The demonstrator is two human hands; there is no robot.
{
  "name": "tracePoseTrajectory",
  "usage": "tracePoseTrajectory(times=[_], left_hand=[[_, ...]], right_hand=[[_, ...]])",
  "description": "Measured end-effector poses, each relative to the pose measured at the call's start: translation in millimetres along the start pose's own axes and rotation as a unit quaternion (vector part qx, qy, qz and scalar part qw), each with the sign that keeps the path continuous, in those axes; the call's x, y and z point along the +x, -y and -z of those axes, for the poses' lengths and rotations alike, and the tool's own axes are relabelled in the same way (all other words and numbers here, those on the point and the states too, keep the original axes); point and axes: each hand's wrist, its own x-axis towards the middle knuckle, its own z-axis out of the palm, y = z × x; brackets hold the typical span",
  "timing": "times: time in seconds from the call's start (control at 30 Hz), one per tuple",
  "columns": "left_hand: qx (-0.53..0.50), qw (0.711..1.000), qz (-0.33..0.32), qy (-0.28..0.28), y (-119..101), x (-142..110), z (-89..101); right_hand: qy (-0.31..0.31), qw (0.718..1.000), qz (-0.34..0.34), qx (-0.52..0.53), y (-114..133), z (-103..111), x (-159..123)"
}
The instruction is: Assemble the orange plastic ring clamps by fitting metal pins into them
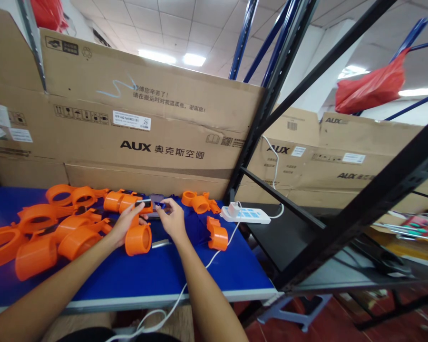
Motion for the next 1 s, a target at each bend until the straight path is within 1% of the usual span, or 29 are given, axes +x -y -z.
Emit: tracePoseTrajectory(times=[0.07,0.13,0.23,0.33,0.5,0.67,0.8,1.0], left_hand=[[0.016,1.0,-0.003,0.016,1,-2,-0.4],[0.023,0.999,-0.009,0.025,1,-4,-0.4],[0.026,0.999,-0.017,0.022,3,-3,0.6],[0.029,0.999,-0.024,0.015,3,-1,1.7],[0.027,0.999,-0.024,0.015,5,0,2.3],[0.03,0.999,-0.042,0.006,5,1,2.4],[0.031,0.998,-0.05,0.003,5,1,2.5],[0.041,0.998,-0.054,-0.011,6,2,4.8]], right_hand=[[0.018,0.998,0.017,-0.05,8,-2,-6],[0.037,0.993,0.048,-0.097,14,-3,-11],[0.053,0.981,0.1,-0.158,19,-4,-15],[0.065,0.971,0.122,-0.196,19,-6,-19],[0.07,0.968,0.126,-0.207,17,-9,-21],[0.092,0.969,0.116,-0.199,19,-8,-21],[0.097,0.968,0.109,-0.203,21,-8,-21],[0.136,0.95,0.117,-0.256,17,-9,-24]])
